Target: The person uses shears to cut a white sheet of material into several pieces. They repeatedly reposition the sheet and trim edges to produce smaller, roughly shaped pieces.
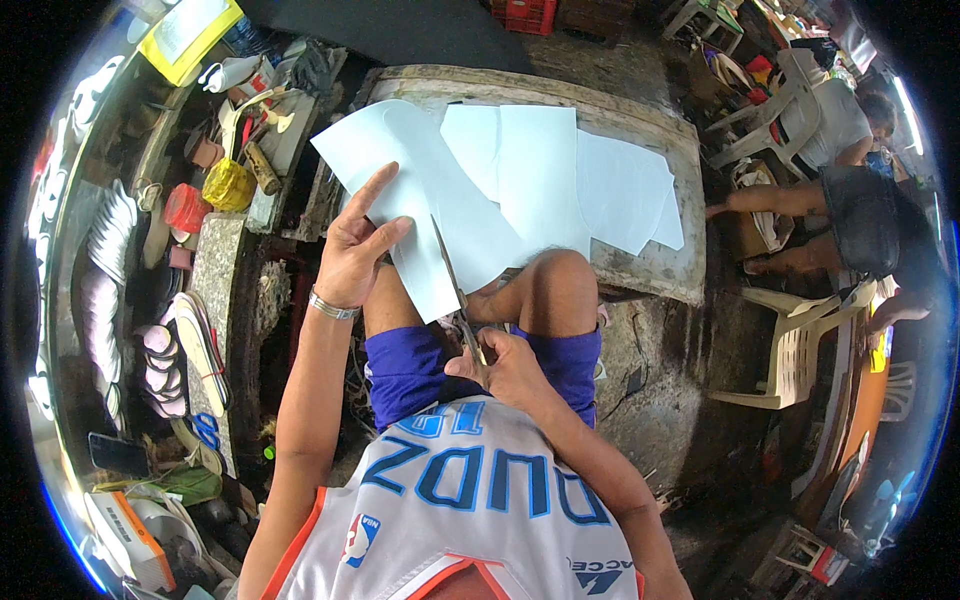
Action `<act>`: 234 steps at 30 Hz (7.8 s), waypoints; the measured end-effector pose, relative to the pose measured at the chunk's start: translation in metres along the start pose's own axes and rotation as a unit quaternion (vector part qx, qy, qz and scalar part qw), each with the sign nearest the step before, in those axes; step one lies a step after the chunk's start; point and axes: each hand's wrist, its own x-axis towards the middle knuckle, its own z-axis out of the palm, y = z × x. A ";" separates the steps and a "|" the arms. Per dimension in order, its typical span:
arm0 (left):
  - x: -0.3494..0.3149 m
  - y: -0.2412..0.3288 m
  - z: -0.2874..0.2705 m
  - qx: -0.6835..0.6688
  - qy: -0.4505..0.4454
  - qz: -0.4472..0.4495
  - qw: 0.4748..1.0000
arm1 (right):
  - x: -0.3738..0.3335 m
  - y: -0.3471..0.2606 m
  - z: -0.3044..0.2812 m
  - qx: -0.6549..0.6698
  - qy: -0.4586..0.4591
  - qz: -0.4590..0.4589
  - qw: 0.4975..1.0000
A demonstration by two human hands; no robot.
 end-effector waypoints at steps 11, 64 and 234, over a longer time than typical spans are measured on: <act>0.001 0.001 0.004 -0.003 0.005 0.019 1.000 | -0.005 -0.013 0.002 -0.009 0.014 0.026 1.000; 0.023 -0.065 0.065 -0.017 -0.055 -0.136 0.989 | -0.077 0.038 -0.022 0.110 0.001 0.098 0.989; 0.006 -0.026 0.042 0.179 -0.347 -0.063 0.919 | -0.035 0.024 -0.040 0.061 0.091 0.041 0.993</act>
